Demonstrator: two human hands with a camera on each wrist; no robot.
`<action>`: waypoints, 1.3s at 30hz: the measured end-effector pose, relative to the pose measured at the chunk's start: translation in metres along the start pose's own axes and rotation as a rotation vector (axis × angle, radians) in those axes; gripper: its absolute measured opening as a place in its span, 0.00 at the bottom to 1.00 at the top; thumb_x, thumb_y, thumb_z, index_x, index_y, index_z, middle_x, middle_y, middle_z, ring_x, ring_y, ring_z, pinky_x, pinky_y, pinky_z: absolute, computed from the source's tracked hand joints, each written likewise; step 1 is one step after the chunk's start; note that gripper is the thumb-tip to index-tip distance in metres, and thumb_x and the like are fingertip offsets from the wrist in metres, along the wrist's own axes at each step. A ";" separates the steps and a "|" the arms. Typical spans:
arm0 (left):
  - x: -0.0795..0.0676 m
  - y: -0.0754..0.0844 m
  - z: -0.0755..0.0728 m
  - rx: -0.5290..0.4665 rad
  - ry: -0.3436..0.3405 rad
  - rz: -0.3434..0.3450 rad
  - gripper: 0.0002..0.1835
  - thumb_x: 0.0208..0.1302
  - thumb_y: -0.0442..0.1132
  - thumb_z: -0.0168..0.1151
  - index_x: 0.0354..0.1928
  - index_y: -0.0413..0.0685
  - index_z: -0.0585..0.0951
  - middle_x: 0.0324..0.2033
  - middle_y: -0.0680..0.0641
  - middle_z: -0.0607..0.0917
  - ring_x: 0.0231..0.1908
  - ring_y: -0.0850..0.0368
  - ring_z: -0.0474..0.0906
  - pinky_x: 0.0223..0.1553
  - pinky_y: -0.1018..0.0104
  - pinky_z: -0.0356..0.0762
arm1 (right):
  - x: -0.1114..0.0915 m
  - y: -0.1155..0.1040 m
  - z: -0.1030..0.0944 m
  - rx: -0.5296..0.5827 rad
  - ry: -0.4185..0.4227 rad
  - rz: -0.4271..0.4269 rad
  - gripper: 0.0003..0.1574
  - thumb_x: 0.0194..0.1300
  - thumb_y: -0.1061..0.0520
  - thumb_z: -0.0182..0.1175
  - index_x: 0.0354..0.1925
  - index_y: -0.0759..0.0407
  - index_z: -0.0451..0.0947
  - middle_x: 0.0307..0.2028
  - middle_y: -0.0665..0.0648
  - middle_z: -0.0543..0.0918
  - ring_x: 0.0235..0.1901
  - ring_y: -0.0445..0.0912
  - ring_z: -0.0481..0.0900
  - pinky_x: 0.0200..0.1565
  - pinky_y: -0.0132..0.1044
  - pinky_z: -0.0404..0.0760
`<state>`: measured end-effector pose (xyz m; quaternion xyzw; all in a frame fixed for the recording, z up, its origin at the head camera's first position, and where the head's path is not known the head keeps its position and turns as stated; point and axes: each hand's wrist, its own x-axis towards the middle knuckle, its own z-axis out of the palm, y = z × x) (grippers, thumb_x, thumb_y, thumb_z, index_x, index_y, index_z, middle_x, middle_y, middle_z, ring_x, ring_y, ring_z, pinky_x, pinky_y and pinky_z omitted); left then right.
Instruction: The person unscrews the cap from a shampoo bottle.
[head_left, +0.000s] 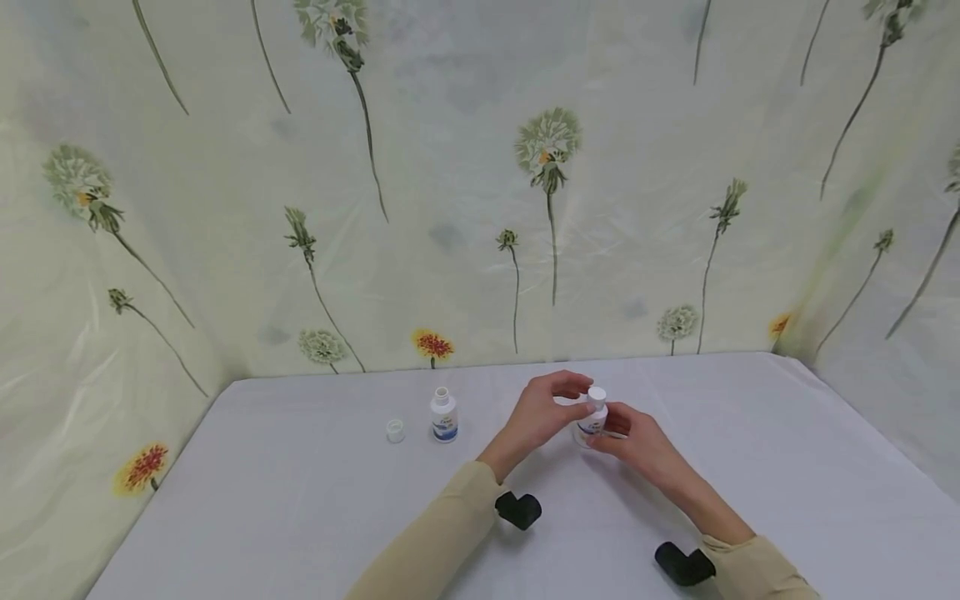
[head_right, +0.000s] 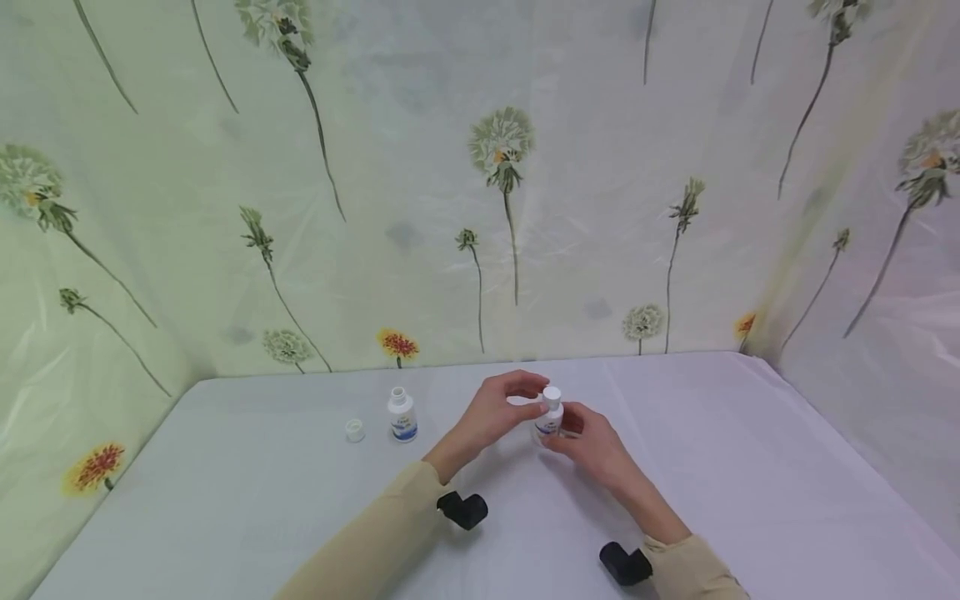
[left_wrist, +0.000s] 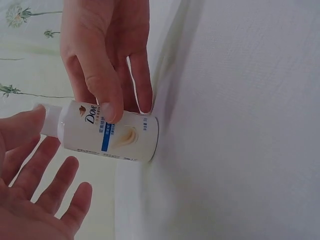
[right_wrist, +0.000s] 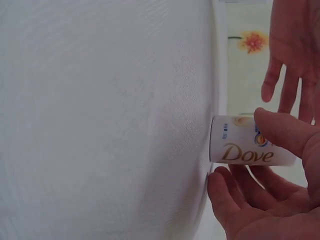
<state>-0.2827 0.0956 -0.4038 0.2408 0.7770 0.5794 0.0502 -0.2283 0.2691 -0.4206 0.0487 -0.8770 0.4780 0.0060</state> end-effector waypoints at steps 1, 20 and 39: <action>0.000 0.000 0.000 -0.003 -0.003 0.005 0.15 0.61 0.38 0.70 0.51 0.54 0.84 0.42 0.63 0.85 0.49 0.57 0.79 0.43 0.68 0.76 | 0.001 0.000 0.001 -0.003 -0.002 -0.005 0.36 0.64 0.55 0.67 0.64 0.69 0.68 0.59 0.70 0.76 0.58 0.63 0.75 0.54 0.51 0.77; 0.001 0.001 0.000 0.027 -0.004 0.010 0.11 0.61 0.37 0.70 0.46 0.57 0.86 0.36 0.63 0.84 0.39 0.68 0.77 0.40 0.68 0.75 | 0.002 -0.004 0.005 0.003 -0.011 -0.009 0.32 0.62 0.55 0.69 0.61 0.67 0.74 0.50 0.63 0.83 0.49 0.54 0.80 0.48 0.45 0.80; -0.010 0.002 -0.018 0.011 -0.026 -0.021 0.10 0.62 0.40 0.70 0.45 0.59 0.85 0.36 0.62 0.84 0.40 0.66 0.77 0.42 0.65 0.75 | -0.003 -0.012 0.017 0.022 0.001 -0.032 0.30 0.62 0.53 0.70 0.59 0.65 0.76 0.48 0.60 0.84 0.49 0.53 0.81 0.45 0.40 0.80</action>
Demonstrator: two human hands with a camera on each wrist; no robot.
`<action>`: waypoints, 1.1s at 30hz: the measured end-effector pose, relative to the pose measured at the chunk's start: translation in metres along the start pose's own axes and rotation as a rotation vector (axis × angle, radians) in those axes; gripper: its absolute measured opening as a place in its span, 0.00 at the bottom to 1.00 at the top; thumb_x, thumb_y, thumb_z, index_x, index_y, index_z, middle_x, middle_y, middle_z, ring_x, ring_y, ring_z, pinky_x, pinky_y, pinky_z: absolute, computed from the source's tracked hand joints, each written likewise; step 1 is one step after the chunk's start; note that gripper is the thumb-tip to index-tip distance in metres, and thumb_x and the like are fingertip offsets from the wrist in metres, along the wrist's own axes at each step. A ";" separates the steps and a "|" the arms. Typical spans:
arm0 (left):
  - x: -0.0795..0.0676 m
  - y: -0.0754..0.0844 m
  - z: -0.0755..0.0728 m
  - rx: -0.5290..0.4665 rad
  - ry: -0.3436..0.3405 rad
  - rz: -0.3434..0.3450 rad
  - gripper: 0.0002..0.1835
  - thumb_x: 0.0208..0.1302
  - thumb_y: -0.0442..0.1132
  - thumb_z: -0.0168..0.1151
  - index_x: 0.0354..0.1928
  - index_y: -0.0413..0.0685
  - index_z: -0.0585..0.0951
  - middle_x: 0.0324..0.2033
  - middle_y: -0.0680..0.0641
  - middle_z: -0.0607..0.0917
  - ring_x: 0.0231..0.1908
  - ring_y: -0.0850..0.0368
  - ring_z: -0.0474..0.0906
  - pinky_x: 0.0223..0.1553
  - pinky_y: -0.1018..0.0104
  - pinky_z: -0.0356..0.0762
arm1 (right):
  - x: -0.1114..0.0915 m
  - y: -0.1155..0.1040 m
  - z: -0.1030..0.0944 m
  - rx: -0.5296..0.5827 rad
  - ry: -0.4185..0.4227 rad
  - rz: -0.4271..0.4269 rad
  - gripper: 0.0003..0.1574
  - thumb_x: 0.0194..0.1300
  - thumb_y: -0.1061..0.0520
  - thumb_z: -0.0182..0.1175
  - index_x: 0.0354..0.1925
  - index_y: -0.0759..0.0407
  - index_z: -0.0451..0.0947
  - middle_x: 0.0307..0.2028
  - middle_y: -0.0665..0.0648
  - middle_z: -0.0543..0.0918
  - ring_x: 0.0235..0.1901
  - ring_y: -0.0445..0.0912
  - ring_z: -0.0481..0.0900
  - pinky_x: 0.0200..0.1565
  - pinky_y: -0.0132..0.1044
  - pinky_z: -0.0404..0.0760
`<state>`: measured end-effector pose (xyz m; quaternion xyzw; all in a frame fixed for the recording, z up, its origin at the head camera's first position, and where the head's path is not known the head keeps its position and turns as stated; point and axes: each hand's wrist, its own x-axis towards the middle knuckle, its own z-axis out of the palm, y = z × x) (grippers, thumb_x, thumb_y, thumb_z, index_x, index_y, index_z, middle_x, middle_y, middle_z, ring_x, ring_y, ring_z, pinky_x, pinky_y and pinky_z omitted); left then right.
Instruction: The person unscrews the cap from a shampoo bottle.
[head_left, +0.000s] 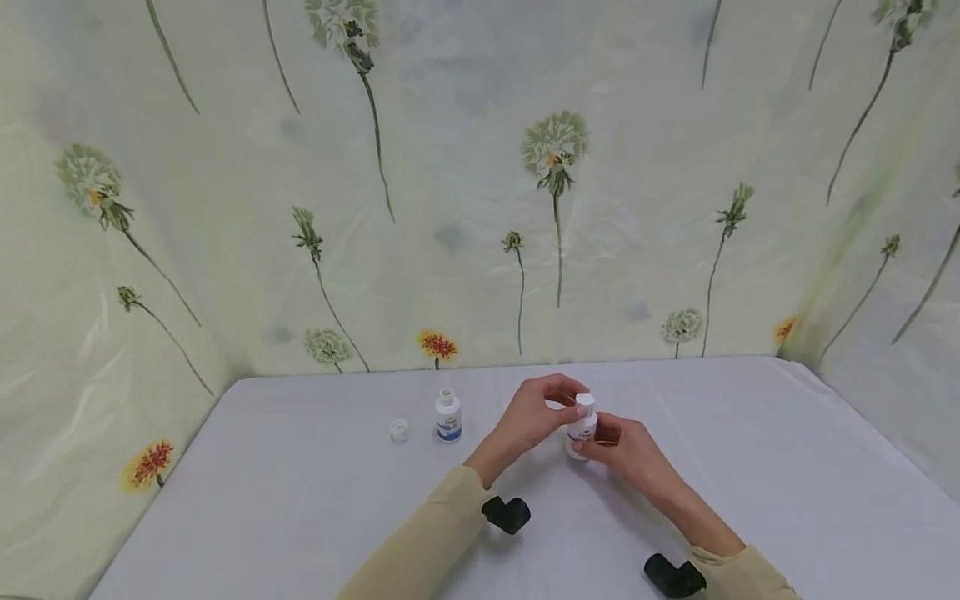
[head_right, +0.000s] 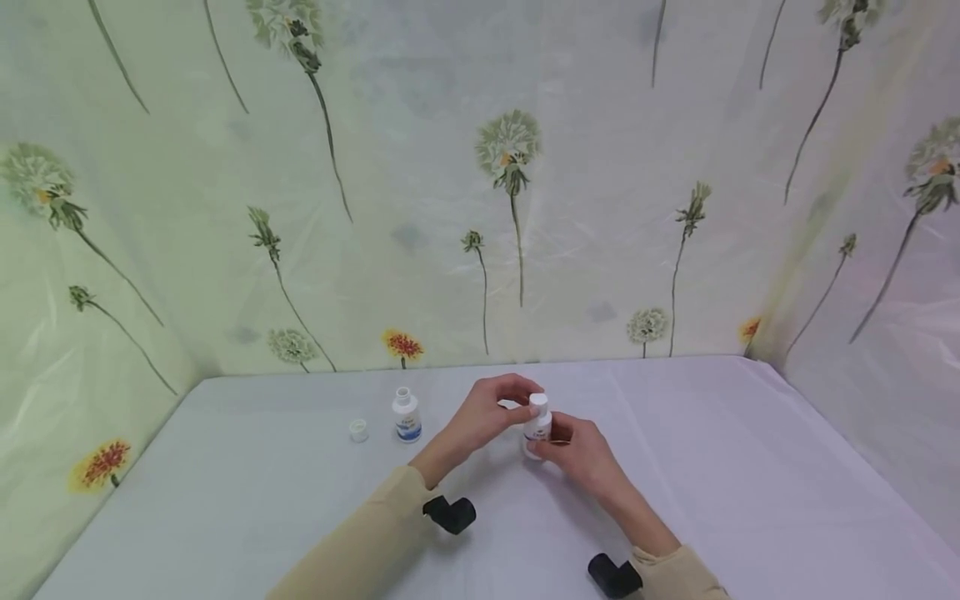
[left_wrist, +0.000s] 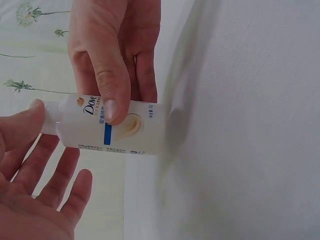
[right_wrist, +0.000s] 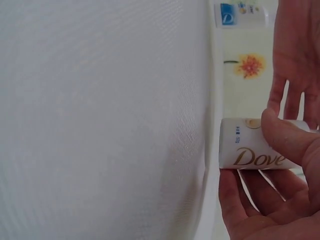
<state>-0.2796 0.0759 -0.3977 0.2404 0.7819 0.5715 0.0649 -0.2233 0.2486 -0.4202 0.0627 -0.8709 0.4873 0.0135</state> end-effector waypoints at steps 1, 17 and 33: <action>0.000 0.000 -0.001 -0.004 -0.006 -0.002 0.10 0.62 0.40 0.70 0.46 0.59 0.85 0.36 0.62 0.84 0.40 0.66 0.77 0.42 0.65 0.75 | 0.000 -0.001 0.000 0.002 0.004 0.006 0.30 0.62 0.53 0.70 0.59 0.65 0.76 0.48 0.60 0.84 0.49 0.53 0.81 0.45 0.40 0.80; -0.009 0.013 -0.015 0.022 -0.078 0.022 0.10 0.64 0.39 0.68 0.47 0.54 0.85 0.38 0.60 0.84 0.41 0.64 0.78 0.41 0.67 0.77 | -0.007 -0.011 0.008 0.025 0.021 -0.023 0.26 0.61 0.55 0.70 0.54 0.66 0.79 0.42 0.58 0.85 0.45 0.52 0.83 0.40 0.35 0.80; -0.024 0.020 -0.036 0.059 -0.145 0.056 0.10 0.61 0.41 0.71 0.44 0.55 0.85 0.36 0.59 0.85 0.42 0.62 0.79 0.40 0.66 0.77 | -0.020 -0.026 0.017 0.073 -0.041 -0.105 0.23 0.63 0.58 0.68 0.53 0.66 0.77 0.42 0.57 0.84 0.42 0.50 0.83 0.41 0.35 0.81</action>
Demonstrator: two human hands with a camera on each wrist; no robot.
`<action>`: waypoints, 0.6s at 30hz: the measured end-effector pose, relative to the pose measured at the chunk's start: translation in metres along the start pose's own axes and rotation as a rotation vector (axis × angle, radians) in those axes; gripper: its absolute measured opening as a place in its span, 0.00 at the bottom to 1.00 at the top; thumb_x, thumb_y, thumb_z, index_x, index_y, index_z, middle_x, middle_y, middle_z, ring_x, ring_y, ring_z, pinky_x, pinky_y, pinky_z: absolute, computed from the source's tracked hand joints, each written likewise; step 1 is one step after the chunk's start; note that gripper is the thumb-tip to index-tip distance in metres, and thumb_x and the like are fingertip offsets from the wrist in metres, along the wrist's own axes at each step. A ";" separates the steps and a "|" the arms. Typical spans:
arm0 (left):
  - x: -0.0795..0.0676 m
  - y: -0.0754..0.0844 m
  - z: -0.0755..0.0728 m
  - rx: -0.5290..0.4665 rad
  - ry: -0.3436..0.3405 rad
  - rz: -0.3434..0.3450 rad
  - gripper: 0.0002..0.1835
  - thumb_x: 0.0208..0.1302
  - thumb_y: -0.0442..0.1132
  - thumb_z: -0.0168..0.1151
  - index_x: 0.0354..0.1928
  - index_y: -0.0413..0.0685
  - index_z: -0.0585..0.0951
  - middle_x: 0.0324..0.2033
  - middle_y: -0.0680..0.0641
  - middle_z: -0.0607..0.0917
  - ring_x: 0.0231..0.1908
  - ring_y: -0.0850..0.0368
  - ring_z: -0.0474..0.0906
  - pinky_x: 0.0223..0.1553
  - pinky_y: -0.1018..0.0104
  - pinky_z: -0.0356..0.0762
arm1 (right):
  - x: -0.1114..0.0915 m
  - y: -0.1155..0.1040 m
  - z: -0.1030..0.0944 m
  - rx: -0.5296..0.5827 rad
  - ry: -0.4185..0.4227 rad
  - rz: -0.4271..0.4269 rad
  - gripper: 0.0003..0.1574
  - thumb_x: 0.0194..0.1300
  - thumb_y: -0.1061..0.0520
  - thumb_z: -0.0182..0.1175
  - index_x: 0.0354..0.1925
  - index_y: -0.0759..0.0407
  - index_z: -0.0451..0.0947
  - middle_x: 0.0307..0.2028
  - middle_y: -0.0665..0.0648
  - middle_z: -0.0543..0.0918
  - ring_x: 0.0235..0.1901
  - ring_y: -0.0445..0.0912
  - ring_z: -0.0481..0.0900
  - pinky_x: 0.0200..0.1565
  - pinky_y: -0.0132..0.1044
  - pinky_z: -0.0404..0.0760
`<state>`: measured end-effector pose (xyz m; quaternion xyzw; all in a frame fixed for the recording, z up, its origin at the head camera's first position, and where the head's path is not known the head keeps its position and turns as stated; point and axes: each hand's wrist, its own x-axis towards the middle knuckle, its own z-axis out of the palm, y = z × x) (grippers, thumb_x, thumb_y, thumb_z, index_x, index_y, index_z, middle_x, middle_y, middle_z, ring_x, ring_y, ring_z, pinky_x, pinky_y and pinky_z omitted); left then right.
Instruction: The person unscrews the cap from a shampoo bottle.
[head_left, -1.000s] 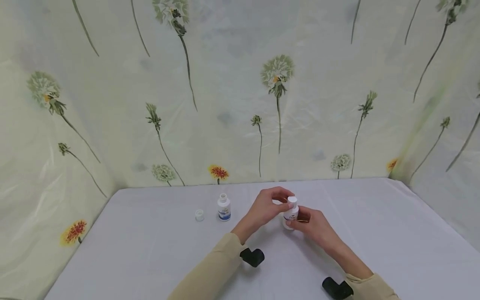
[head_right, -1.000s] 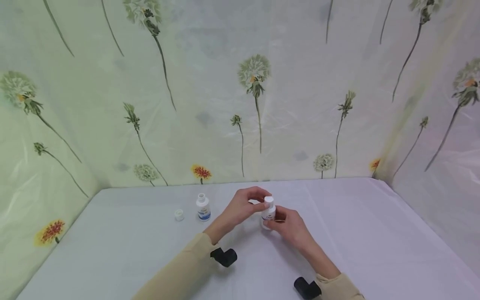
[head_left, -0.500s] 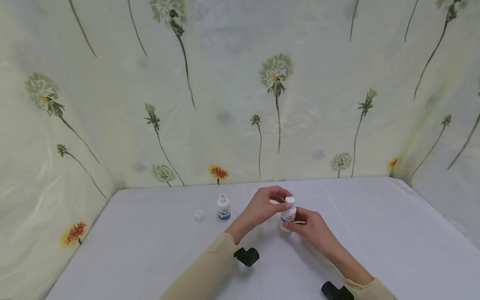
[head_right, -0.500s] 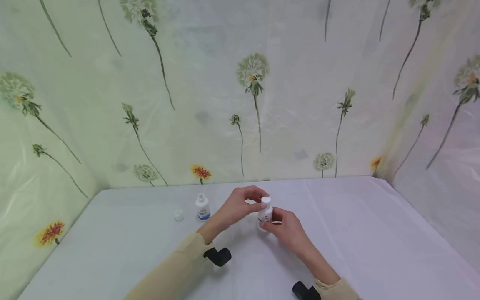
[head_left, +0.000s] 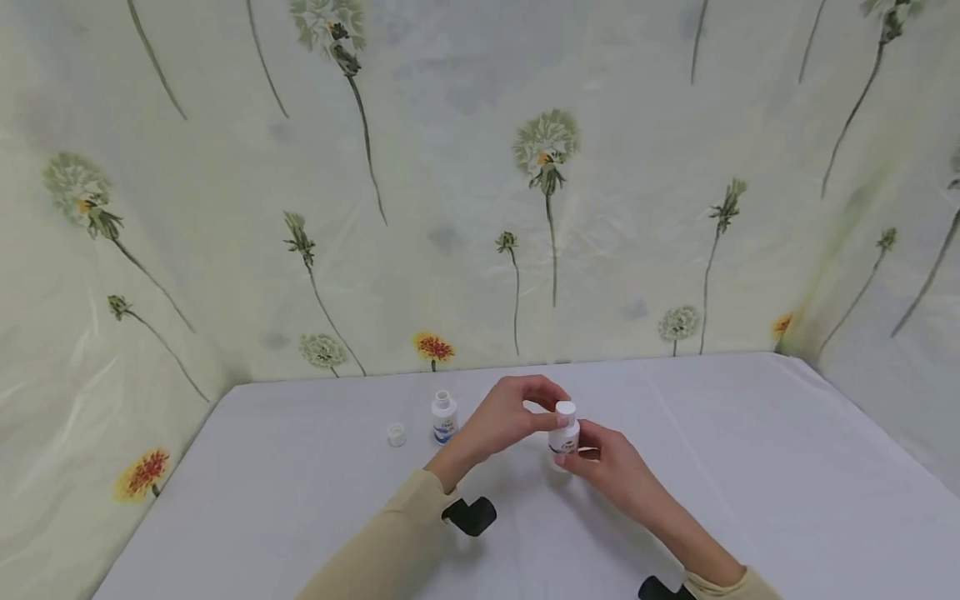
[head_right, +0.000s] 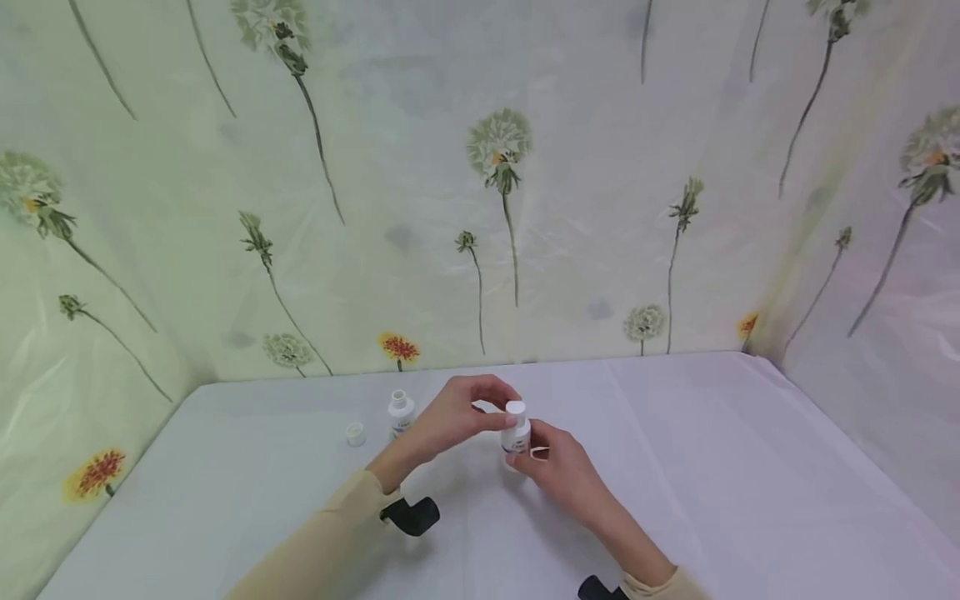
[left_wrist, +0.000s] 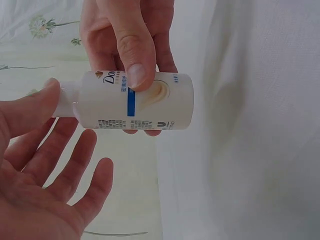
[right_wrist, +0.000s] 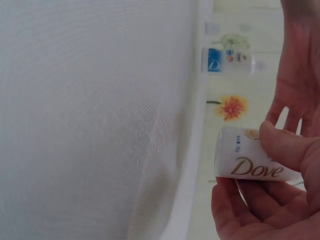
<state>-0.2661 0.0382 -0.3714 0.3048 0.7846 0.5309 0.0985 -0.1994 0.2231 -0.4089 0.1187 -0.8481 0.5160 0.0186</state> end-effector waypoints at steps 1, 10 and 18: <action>-0.001 0.000 -0.001 -0.004 -0.001 0.007 0.10 0.60 0.41 0.71 0.44 0.55 0.85 0.36 0.59 0.85 0.42 0.61 0.79 0.40 0.66 0.77 | -0.001 -0.001 0.001 0.003 -0.002 -0.005 0.22 0.63 0.58 0.68 0.53 0.66 0.77 0.42 0.57 0.84 0.42 0.50 0.83 0.41 0.35 0.81; -0.014 -0.001 -0.007 -0.029 -0.009 0.006 0.10 0.60 0.40 0.72 0.44 0.54 0.84 0.36 0.57 0.85 0.41 0.60 0.80 0.39 0.65 0.78 | -0.004 -0.003 0.009 -0.040 -0.015 0.003 0.18 0.63 0.56 0.67 0.50 0.60 0.79 0.40 0.54 0.83 0.43 0.48 0.81 0.44 0.37 0.80; -0.027 0.006 -0.012 -0.032 0.003 0.029 0.10 0.61 0.37 0.70 0.44 0.51 0.84 0.37 0.55 0.85 0.41 0.60 0.80 0.41 0.66 0.79 | -0.007 -0.014 0.015 -0.059 -0.024 -0.019 0.18 0.63 0.55 0.67 0.51 0.58 0.79 0.41 0.51 0.83 0.45 0.46 0.80 0.50 0.43 0.79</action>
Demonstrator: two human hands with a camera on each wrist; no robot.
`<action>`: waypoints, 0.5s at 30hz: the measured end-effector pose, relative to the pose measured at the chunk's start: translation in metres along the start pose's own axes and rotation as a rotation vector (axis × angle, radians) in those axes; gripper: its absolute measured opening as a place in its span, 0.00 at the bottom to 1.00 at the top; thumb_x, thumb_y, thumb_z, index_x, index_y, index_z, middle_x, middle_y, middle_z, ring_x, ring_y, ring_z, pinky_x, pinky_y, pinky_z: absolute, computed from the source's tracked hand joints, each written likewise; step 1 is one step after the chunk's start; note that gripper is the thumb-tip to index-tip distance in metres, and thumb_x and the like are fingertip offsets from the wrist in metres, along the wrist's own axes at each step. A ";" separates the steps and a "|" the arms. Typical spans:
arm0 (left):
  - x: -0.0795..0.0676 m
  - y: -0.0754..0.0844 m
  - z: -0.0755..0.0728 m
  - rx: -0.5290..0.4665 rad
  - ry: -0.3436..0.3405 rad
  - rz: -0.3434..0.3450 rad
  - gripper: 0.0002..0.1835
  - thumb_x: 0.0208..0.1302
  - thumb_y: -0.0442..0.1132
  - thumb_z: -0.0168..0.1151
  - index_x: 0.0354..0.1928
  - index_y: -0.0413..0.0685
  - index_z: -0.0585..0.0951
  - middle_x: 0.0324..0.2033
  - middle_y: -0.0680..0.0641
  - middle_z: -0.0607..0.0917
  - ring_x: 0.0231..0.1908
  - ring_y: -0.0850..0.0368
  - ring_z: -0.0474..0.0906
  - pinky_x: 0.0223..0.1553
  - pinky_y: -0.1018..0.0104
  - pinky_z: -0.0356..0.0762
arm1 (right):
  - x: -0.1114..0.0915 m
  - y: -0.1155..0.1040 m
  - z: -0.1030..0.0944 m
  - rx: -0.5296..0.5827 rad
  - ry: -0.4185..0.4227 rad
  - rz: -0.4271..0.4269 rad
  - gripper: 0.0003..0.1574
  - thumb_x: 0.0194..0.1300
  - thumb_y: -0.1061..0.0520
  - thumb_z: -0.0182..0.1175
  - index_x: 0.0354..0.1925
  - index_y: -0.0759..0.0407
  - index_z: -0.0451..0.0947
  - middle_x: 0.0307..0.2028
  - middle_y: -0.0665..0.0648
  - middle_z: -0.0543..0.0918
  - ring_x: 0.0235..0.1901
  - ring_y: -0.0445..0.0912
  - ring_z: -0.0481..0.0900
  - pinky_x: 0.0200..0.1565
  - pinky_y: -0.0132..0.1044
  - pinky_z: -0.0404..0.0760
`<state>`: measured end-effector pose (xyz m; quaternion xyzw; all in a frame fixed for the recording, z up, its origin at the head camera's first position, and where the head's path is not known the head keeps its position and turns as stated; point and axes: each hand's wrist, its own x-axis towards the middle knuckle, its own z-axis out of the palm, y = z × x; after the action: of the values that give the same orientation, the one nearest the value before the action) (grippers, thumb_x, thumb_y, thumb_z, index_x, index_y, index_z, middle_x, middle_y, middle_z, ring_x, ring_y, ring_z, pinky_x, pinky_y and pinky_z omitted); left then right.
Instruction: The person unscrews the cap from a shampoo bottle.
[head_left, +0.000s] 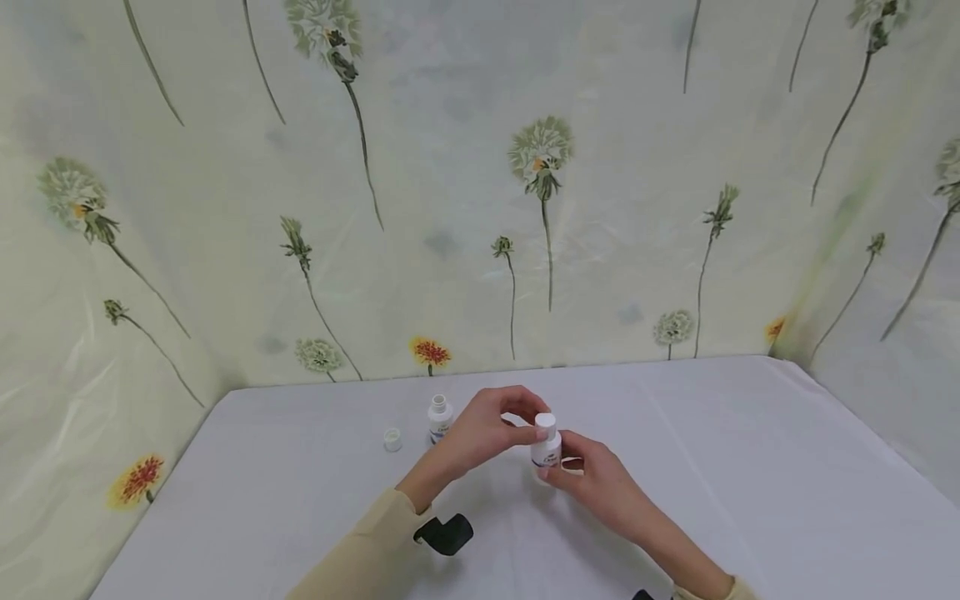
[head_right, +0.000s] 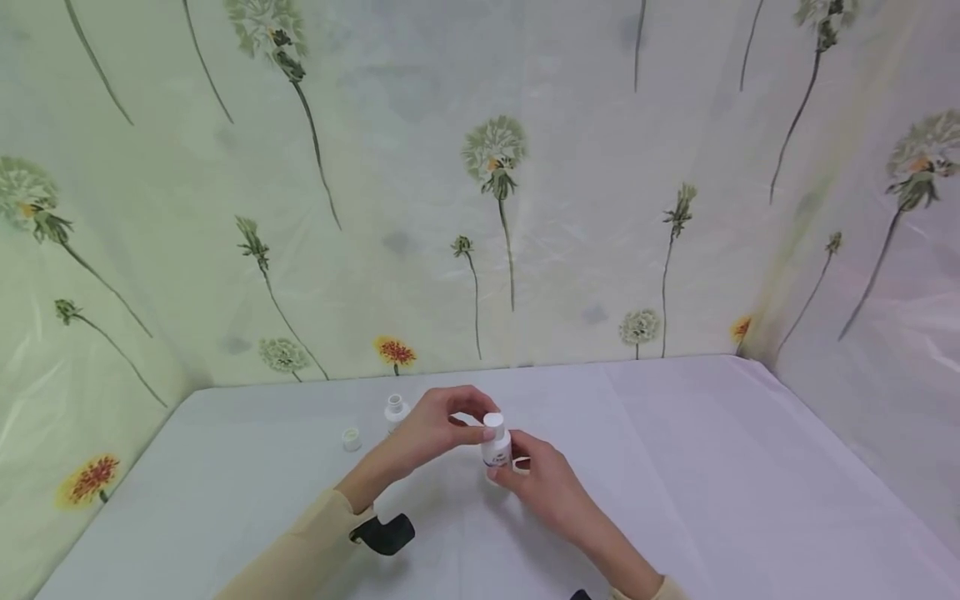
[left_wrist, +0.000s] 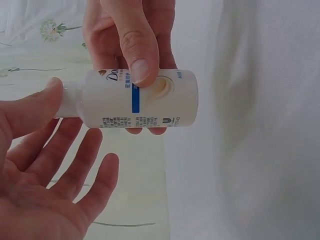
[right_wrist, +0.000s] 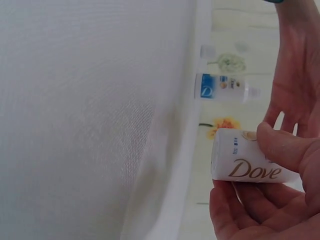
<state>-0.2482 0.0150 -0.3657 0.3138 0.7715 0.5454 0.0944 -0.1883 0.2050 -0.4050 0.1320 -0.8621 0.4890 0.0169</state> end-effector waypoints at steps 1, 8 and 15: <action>-0.004 0.005 -0.001 -0.010 0.001 0.005 0.10 0.61 0.36 0.70 0.44 0.49 0.83 0.37 0.54 0.85 0.41 0.59 0.80 0.41 0.66 0.79 | 0.000 -0.002 0.001 0.003 -0.004 -0.002 0.19 0.63 0.56 0.67 0.51 0.58 0.79 0.41 0.50 0.83 0.45 0.46 0.80 0.51 0.44 0.78; -0.017 0.020 -0.009 -0.035 -0.001 0.005 0.10 0.61 0.31 0.68 0.45 0.42 0.82 0.38 0.48 0.85 0.43 0.55 0.79 0.42 0.67 0.78 | -0.001 -0.010 0.008 0.023 -0.015 -0.025 0.20 0.64 0.55 0.67 0.53 0.57 0.78 0.42 0.49 0.83 0.46 0.46 0.79 0.52 0.47 0.77; -0.017 -0.001 -0.012 -0.021 0.003 0.011 0.10 0.62 0.36 0.69 0.45 0.50 0.83 0.38 0.54 0.84 0.43 0.59 0.79 0.43 0.66 0.78 | -0.001 -0.016 0.013 0.017 -0.019 0.002 0.20 0.64 0.56 0.67 0.54 0.56 0.78 0.41 0.48 0.83 0.46 0.45 0.78 0.51 0.47 0.77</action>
<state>-0.2413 -0.0046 -0.3658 0.3160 0.7641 0.5546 0.0936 -0.1822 0.1866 -0.3989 0.1358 -0.8581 0.4951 0.0069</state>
